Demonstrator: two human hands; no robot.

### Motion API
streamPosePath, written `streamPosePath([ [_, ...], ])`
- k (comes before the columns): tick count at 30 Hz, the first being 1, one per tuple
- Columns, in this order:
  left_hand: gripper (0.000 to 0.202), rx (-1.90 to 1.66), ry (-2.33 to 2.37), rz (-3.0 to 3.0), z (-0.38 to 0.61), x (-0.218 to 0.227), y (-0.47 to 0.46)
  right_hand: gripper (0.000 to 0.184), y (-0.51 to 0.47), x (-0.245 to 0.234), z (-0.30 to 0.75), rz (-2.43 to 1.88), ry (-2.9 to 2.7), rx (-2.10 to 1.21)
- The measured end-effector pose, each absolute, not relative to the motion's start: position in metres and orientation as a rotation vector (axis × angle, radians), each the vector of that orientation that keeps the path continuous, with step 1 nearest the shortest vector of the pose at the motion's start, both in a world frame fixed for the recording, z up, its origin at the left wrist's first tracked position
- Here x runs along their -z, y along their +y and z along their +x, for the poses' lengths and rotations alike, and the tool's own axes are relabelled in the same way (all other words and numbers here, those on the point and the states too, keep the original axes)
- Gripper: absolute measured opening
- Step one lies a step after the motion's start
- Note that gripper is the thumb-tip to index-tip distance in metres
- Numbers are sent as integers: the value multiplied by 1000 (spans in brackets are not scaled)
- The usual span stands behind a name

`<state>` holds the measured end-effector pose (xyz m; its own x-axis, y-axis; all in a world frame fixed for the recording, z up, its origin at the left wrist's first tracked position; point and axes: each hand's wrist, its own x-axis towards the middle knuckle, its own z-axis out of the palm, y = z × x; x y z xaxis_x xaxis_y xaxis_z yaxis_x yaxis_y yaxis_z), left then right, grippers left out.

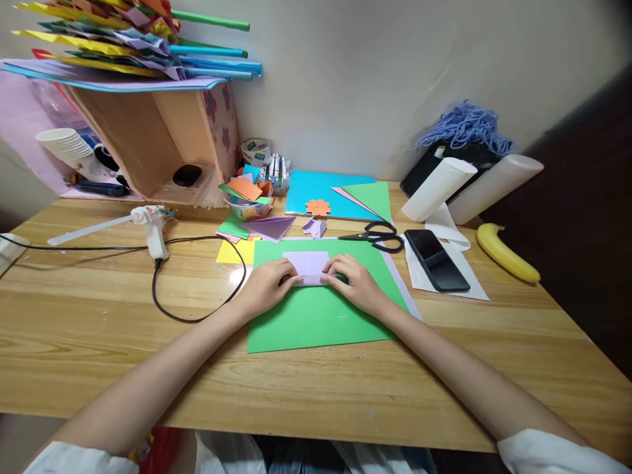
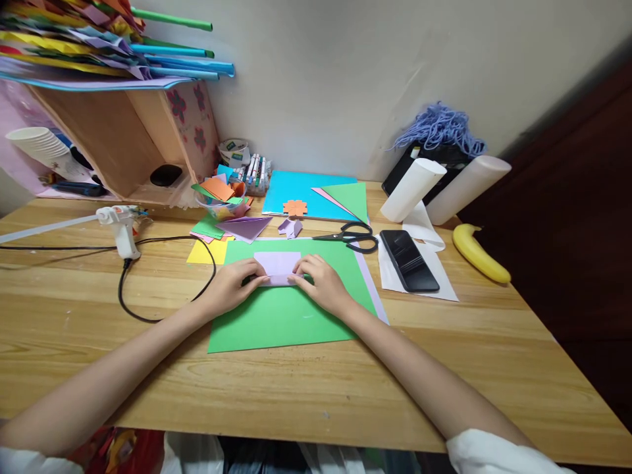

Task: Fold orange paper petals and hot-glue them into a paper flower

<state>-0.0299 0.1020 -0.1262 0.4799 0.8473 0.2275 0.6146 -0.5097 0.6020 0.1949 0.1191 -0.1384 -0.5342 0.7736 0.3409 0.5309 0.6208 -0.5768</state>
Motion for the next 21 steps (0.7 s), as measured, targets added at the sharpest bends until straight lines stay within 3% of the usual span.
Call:
streamPosePath([
  [21, 26, -772, 1349, 2173, -28, 137, 109, 21, 120, 148, 193, -1207, -2296, -257],
])
